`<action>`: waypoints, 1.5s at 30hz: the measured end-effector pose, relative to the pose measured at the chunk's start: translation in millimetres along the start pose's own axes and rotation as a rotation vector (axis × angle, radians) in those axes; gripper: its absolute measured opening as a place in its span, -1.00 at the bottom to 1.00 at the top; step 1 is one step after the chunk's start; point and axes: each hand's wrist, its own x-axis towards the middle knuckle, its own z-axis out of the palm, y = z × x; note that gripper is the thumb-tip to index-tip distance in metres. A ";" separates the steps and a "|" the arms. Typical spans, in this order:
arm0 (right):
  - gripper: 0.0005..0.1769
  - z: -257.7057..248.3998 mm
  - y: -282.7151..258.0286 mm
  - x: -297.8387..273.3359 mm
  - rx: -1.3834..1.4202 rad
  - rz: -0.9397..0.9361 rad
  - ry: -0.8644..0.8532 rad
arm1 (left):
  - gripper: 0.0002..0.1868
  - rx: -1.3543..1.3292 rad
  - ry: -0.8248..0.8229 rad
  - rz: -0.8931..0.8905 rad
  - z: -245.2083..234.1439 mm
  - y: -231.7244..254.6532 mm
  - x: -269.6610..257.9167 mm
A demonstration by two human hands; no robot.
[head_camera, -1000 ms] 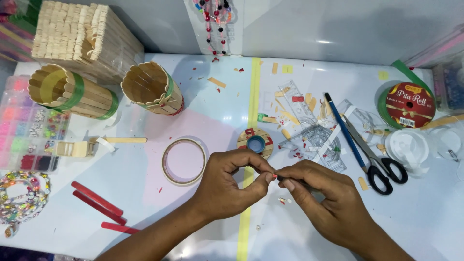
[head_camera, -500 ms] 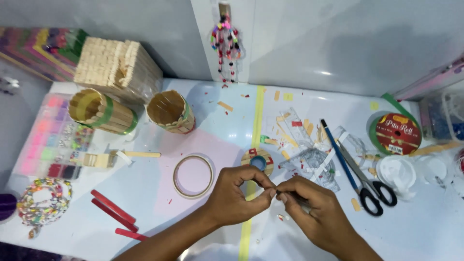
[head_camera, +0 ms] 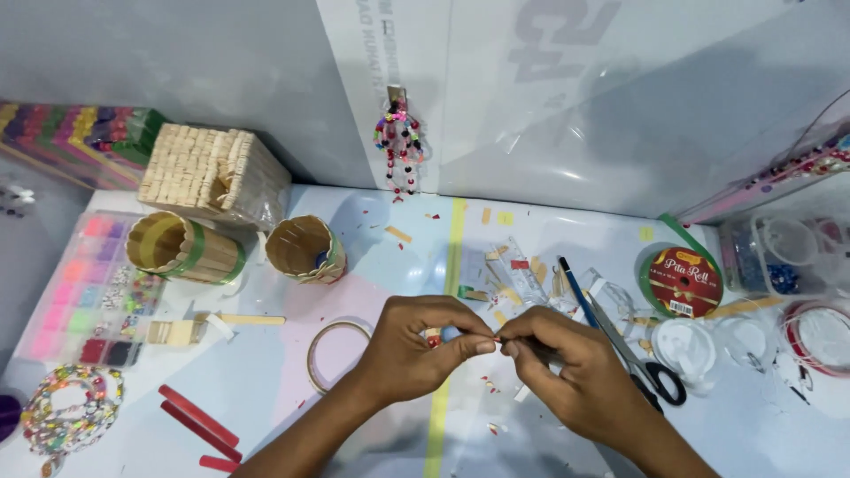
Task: Assembling a small decorative drum using popsicle sticks, tape, and circular cutouts.
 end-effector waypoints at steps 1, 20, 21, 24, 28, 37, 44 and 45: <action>-0.88 -3.7 -2.9 3.9 -0.001 0.007 -0.001 | -0.91 -0.006 -0.002 -0.004 0.3 1.8 3.4; -0.90 -35.2 -23.7 31.9 -0.058 -0.051 -0.053 | -0.99 0.112 -0.224 0.209 -25.2 34.5 51.5; -0.90 -35.2 -23.4 33.0 -0.048 -0.053 -0.043 | -1.00 0.103 -0.217 0.232 -25.4 33.3 52.2; -0.92 -34.4 -24.2 31.9 -0.040 -0.057 -0.030 | -0.97 0.097 -0.194 0.289 -24.4 32.2 50.5; -0.91 -34.2 -22.9 30.4 -0.013 -0.042 -0.002 | -0.91 0.116 -0.155 0.319 -18.7 28.6 48.1; -0.91 -24.7 -21.5 24.7 -0.085 0.102 0.194 | -0.84 0.434 0.025 0.432 3.9 28.4 36.7; -0.91 -19.7 -20.4 14.5 -0.060 0.169 0.176 | -0.89 0.424 0.064 0.456 4.8 38.4 28.5; -0.90 -19.7 -20.3 13.4 -0.047 0.190 0.150 | -0.92 0.408 0.059 0.440 4.0 40.3 27.8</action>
